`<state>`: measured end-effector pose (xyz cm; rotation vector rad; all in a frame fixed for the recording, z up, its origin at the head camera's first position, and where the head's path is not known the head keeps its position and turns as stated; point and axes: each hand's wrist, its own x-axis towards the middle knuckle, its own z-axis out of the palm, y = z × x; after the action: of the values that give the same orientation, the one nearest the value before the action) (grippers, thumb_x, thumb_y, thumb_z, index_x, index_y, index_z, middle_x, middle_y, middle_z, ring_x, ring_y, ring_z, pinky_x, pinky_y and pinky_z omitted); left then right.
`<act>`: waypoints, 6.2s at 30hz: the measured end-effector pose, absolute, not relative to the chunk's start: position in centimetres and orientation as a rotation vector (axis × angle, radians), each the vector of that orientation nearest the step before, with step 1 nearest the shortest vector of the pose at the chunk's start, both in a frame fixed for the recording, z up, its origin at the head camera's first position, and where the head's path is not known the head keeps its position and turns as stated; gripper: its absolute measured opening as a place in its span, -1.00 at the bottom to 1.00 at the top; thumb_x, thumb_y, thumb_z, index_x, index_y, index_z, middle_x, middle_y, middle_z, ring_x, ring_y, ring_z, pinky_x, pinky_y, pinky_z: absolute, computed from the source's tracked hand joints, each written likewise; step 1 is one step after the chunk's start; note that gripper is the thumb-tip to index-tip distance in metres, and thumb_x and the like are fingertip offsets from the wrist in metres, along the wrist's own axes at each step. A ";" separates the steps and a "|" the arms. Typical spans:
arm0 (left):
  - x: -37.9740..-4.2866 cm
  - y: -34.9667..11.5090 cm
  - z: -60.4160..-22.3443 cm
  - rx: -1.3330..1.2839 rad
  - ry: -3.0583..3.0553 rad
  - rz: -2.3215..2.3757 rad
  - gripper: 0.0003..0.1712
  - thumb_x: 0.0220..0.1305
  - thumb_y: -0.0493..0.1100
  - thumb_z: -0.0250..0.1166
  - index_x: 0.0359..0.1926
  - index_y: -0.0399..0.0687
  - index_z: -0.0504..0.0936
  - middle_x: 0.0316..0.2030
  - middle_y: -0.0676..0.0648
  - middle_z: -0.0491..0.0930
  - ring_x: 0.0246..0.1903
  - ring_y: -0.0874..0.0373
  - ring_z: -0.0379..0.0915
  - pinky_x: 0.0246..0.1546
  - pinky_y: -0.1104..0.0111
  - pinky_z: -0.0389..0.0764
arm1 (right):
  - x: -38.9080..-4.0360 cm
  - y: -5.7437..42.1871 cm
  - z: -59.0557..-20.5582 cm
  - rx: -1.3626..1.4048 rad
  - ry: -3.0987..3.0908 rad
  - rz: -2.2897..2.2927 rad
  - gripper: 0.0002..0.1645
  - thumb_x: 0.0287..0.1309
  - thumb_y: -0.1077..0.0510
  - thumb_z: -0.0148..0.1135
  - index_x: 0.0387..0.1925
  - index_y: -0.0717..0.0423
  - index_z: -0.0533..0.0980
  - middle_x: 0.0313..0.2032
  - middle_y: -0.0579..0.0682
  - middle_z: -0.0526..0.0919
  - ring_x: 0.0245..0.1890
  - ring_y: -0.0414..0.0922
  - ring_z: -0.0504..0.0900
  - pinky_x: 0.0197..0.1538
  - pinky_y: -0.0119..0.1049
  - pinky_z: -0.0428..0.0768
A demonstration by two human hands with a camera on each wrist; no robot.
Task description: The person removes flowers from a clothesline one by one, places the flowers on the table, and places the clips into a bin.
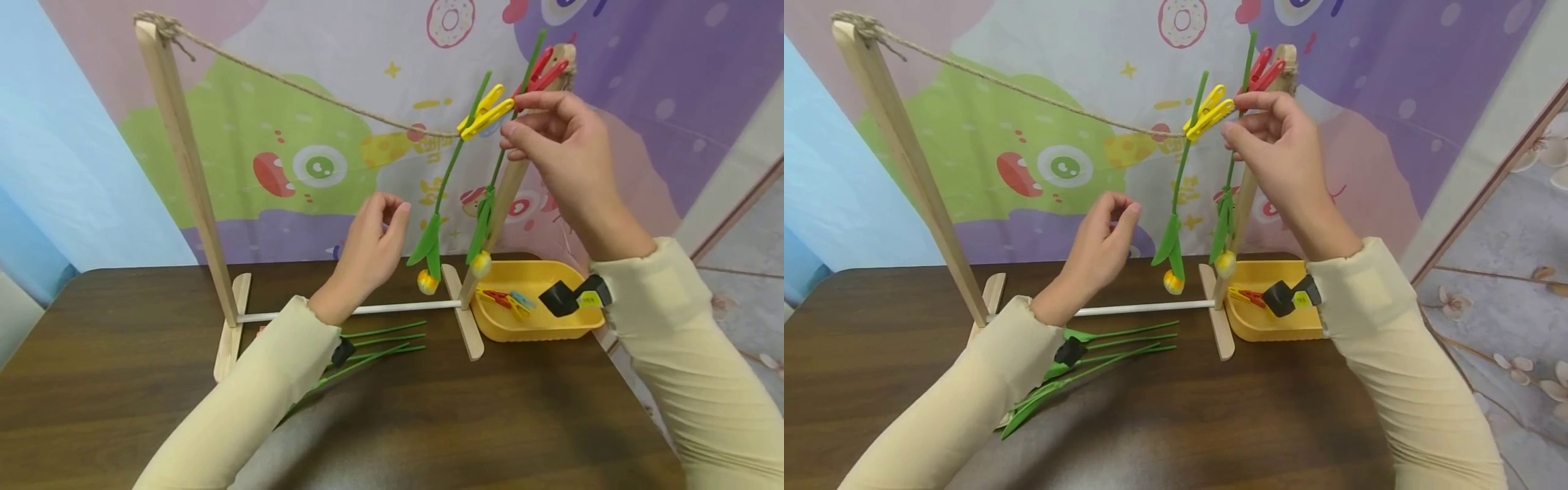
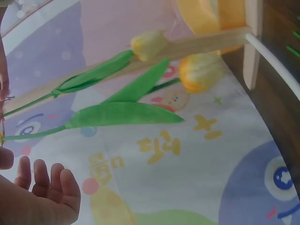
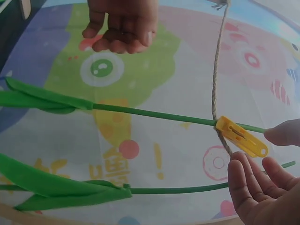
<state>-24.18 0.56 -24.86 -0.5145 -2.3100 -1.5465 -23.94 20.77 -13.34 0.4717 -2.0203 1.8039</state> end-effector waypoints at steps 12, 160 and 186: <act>-25.8 1.4 -22.6 -0.456 -2.270 -1.716 -0.69 0.44 -0.08 -0.09 -0.06 -0.23 0.42 -0.29 -0.08 0.40 -0.29 0.11 0.31 -0.20 0.36 0.35 | -24.3 20.7 -12.2 0.402 -2.374 1.321 -0.44 0.09 0.19 0.27 0.17 0.02 0.40 -0.34 -0.26 0.57 -0.33 -0.31 0.56 -0.24 -0.57 0.50; -21.1 1.2 -29.5 -0.749 -2.754 -0.312 -0.71 0.39 -0.15 -0.12 -0.49 -0.14 0.31 -0.60 -0.06 0.32 -0.64 0.08 0.27 -0.74 0.33 0.28 | -23.0 27.5 -21.5 0.347 -1.987 2.404 -0.75 0.09 0.31 0.26 -0.16 0.26 0.50 -0.31 0.02 0.68 -0.40 -0.15 0.69 -0.21 -0.39 0.63; -18.7 -1.2 -35.3 -0.548 -2.532 -0.037 -0.70 0.23 -0.14 0.12 -0.60 -0.12 0.31 -0.65 -0.06 0.29 -0.64 0.07 0.22 -0.59 0.31 0.16 | -23.7 29.4 -27.3 0.257 -1.974 2.554 -0.82 0.20 0.35 0.12 -0.16 0.18 0.52 -0.35 -0.02 0.70 -0.38 -0.17 0.70 -0.17 -0.41 0.62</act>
<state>-18.68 -1.19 -35.30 -0.5480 -2.5322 -0.0370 -23.69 29.42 -27.27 0.2570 -1.9740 2.5542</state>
